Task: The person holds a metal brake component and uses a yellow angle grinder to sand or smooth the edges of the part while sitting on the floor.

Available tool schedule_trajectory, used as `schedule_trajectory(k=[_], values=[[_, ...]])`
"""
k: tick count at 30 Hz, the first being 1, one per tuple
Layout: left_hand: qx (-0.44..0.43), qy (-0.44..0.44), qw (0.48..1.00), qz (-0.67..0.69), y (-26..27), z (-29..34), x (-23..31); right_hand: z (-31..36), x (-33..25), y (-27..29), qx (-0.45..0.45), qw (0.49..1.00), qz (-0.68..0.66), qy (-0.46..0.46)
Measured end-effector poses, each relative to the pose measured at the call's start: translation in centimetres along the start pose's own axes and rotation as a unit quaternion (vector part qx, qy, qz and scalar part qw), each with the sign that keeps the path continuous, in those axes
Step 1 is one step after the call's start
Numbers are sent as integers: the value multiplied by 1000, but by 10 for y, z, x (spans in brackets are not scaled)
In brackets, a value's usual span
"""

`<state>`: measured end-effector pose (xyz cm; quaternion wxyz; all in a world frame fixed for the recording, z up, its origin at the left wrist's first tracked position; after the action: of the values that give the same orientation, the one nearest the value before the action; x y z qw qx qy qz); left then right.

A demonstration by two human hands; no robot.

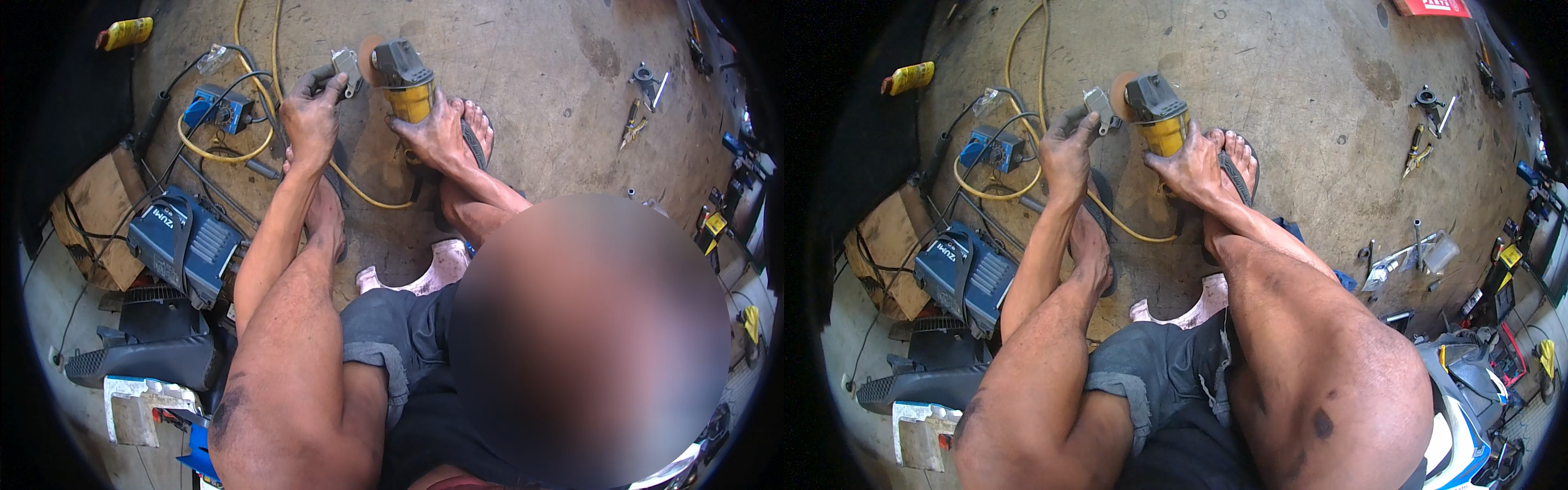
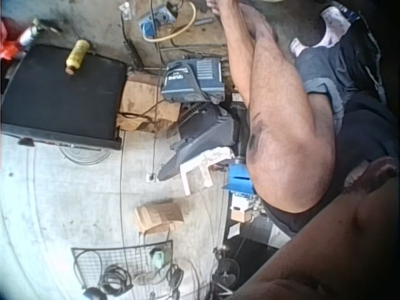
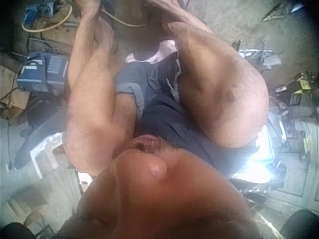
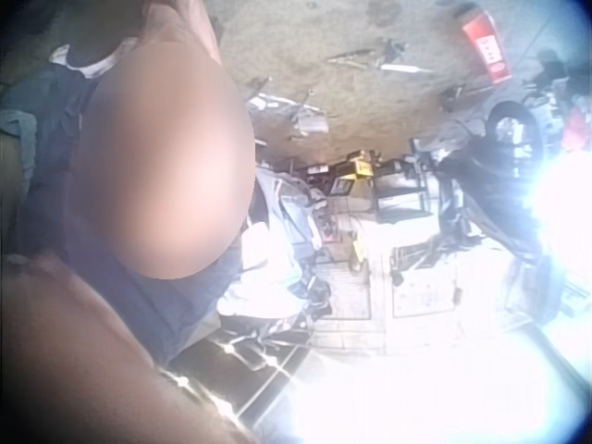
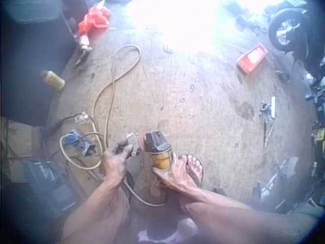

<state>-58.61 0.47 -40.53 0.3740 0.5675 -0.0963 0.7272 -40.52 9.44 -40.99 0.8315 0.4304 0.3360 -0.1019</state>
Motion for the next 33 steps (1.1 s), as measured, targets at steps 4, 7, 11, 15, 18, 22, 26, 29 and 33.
schedule_trajectory(k=[4,7,11,15,18,22,26,29,33], values=[[-12,5,1000,12,5,2,1,0,-9,5,-33,994,33,-95],[-2,-22,994,-111,19,-12,-3,-4,3,0,20,998,53,-39],[6,-43,961,-273,42,-42,-28,-5,12,0,37,997,-46,-55],[15,-100,942,-319,48,-50,-47,-2,4,4,38,997,-32,-56],[65,-201,885,-414,39,-46,-45,-1,-3,6,30,998,-17,-52],[4,-319,785,-531,7,-22,-30,1,-3,10,48,997,-9,-53],[-6,-372,735,-567,-6,-12,-22,1,-9,13,43,997,-32,-49],[-79,-299,785,-536,-8,-17,-26,1,-7,13,45,998,-21,-47],[-59,-232,817,-525,-16,-28,-28,1,-6,12,54,998,-23,-39]])
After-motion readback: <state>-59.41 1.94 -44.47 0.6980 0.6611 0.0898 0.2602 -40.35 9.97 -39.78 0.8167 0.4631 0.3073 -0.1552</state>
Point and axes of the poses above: each hand's wrist, its own z-axis away from the middle knuckle, its own y-axis out of the back of the hand, x = y × z, the point moved 2 cm from there along -z, towards the middle knuckle, and after that the axes turned 4 degrees about -z, right-handed, at the moved point
